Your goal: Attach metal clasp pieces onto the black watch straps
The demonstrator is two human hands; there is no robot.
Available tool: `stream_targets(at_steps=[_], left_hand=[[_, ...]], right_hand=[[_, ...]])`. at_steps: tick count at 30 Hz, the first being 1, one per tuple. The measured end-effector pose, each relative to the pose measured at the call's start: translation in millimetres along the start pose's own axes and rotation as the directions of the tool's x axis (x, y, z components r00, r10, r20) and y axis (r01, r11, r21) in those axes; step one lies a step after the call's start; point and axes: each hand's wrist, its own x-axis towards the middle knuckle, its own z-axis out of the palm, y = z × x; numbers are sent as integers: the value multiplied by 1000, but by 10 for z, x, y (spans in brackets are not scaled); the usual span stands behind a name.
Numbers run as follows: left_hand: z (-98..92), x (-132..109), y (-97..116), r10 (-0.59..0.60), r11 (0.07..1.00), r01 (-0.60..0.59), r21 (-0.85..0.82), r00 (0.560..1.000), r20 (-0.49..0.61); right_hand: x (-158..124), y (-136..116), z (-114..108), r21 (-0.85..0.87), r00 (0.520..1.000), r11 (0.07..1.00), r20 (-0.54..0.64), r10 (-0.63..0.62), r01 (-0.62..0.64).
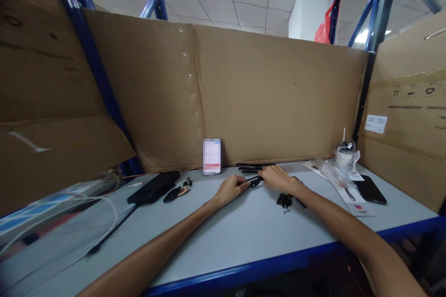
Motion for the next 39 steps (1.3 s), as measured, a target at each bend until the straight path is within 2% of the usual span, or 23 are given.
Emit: stream_targets(at_steps=[3,7,9,12,17,25,28,31,34,36,39], left_hand=[[2,55,-8,-3,997,5,72,1000,-25],[-9,200,3,9,984,-13,175,1000,27],[-2,270,28,-33,976,22,216,999,44],[43,336,85,-101,956,94,277,995,12],[155,357,183,-138,934,138,329,990,-26],[206,332,277,6,877,15,481,999,-42],[200,371,266,110,846,-69,529,993,-46],[219,476,214,206,829,-179,530,979,8],[284,628,120,241,845,-266,463,964,113],[349,724,44,225,861,-278,425,959,172],[449,818,-51,131,879,-228,419,960,247]], right_hand=[[2,25,56,-6,1000,1000,11,13,-13],[-9,97,118,25,998,999,41,44,-45],[-18,136,128,40,996,997,48,68,-70],[-30,177,120,22,993,996,79,85,-87],[-42,209,137,-34,993,996,82,80,-77],[-68,296,255,-77,998,996,43,52,-49],[-76,327,269,-64,998,997,52,45,-41],[-82,336,276,-43,997,997,45,59,-57],[-96,338,275,-27,995,995,-20,94,-94],[-105,348,272,-4,992,993,-47,118,-118],[-98,384,279,54,989,987,-4,150,-150]])
